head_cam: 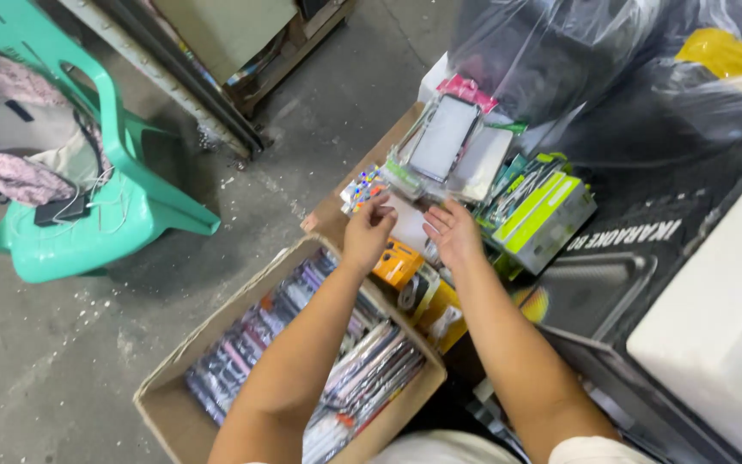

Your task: Organizing and sorting mobile phone accessories in a storage box and on a table.

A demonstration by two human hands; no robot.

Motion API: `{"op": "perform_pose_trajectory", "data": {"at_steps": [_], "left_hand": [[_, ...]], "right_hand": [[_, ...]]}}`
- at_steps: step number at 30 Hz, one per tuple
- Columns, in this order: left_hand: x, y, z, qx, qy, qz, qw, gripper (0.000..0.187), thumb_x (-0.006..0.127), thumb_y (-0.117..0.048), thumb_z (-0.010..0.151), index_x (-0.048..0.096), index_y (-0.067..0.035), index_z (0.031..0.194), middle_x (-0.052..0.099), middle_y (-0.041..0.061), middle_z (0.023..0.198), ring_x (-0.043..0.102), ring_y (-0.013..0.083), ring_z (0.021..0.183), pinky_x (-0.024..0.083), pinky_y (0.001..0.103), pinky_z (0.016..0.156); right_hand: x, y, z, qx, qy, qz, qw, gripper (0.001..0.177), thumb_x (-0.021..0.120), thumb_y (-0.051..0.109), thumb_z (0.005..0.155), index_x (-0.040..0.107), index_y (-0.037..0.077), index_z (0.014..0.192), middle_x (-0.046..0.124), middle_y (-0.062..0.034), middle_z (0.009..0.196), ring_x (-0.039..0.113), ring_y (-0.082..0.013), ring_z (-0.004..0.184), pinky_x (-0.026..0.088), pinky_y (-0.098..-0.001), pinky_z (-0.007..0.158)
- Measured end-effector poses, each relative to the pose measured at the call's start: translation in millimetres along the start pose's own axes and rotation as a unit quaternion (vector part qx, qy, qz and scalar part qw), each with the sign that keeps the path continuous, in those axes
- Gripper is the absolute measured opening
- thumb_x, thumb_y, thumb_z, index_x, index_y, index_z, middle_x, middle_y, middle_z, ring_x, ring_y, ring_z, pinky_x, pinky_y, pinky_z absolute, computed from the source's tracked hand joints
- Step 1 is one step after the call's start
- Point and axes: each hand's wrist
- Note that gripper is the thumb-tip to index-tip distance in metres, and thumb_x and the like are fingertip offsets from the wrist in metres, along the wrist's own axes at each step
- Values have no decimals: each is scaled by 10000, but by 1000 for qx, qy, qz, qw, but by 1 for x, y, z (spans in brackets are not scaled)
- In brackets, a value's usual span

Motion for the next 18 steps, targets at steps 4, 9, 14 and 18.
{"op": "perform_pose_trajectory", "data": {"at_steps": [4,9,14,18], "left_hand": [[10,20,76,-44,-84,85,992,560,757,-260,883,608,-10,1362,723,144,1149,688,194,1050,555,313,941],[18,32,141,-52,-100,172,979,1039,738,-590,928,236,63,1561,377,311,1547,386,421,1435,324,439,1151],[37,27,175,-88,-46,204,974,1040,702,-641,879,299,29,1566,441,287,1532,430,393,1440,339,416,1165],[46,-11,170,-125,18,237,963,932,788,-530,752,498,-22,1478,680,221,1315,670,312,1234,499,376,1046]], "right_hand": [[-3,-4,52,17,-62,34,997,495,682,338,886,551,137,1319,567,-213,1330,577,-354,1182,506,-503,980],[4,-8,69,-37,-71,-11,997,494,715,238,865,547,121,1315,563,-118,1306,522,-305,1173,431,-486,1003],[32,4,47,-61,-69,-111,990,478,689,258,855,531,162,1296,595,-76,1296,548,-299,1185,440,-498,947],[37,7,52,12,-85,-85,993,538,669,363,899,487,133,1350,586,-106,1267,599,-322,1144,486,-533,897]]}}
Point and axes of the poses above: each hand's wrist, its own z-axis towards the middle knuckle, its own x-axis out of the palm, y = z × x
